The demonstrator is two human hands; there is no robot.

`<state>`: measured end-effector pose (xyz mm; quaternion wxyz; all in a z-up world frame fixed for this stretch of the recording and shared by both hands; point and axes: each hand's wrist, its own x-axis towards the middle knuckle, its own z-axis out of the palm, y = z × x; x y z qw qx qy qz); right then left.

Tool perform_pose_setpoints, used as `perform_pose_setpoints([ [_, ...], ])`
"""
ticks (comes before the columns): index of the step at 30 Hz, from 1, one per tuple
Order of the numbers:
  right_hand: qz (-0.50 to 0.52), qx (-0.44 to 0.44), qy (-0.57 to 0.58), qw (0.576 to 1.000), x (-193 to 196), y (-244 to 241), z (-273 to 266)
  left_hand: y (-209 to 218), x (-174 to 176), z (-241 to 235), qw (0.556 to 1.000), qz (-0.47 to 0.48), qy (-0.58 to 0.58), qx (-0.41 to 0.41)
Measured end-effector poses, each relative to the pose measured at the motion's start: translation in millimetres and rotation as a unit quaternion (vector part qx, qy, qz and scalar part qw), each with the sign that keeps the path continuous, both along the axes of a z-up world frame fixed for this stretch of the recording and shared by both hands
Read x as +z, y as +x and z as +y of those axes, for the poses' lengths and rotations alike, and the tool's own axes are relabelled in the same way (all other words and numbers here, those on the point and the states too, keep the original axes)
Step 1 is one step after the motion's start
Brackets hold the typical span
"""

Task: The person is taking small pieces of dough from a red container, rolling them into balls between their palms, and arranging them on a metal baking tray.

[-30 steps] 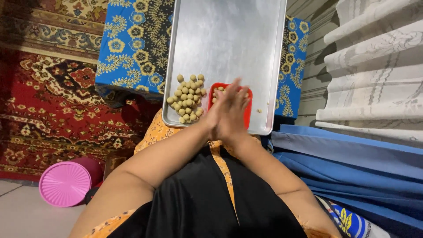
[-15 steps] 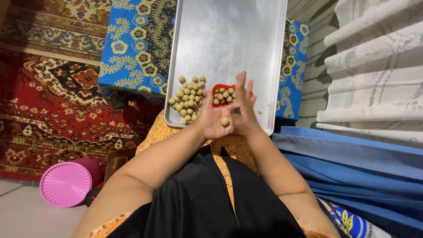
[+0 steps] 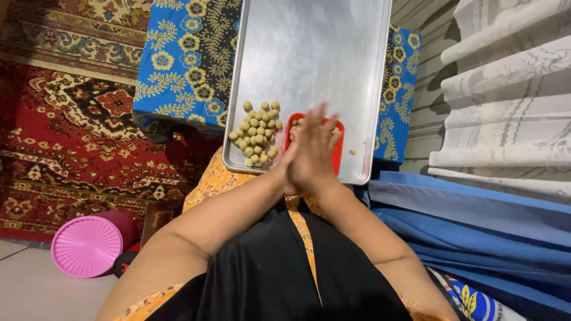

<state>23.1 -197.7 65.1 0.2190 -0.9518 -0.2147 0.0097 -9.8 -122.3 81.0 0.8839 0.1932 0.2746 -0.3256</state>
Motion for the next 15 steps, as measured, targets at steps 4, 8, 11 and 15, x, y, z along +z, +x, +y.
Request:
perform_pose_setpoints([
  [4, 0.072, 0.036, -0.07, 0.994, 21, -24, 7, -1, 17, 5, 0.888, -0.208, -0.1, 0.397],
  [8, 0.271, 0.04, 0.233, 0.933, 15, -9, -25, -7, -86, 26, 0.989, -0.034, -0.144, 0.023],
  [11, 0.218, 0.075, 0.421, 0.877, 15, -6, -44, -4, -116, 21, 0.983, -0.021, -0.182, 0.028],
  [15, 0.058, 0.06, 0.274, 0.958, 25, -23, -52, -7, -117, 24, 0.979, -0.015, -0.19, 0.073],
])
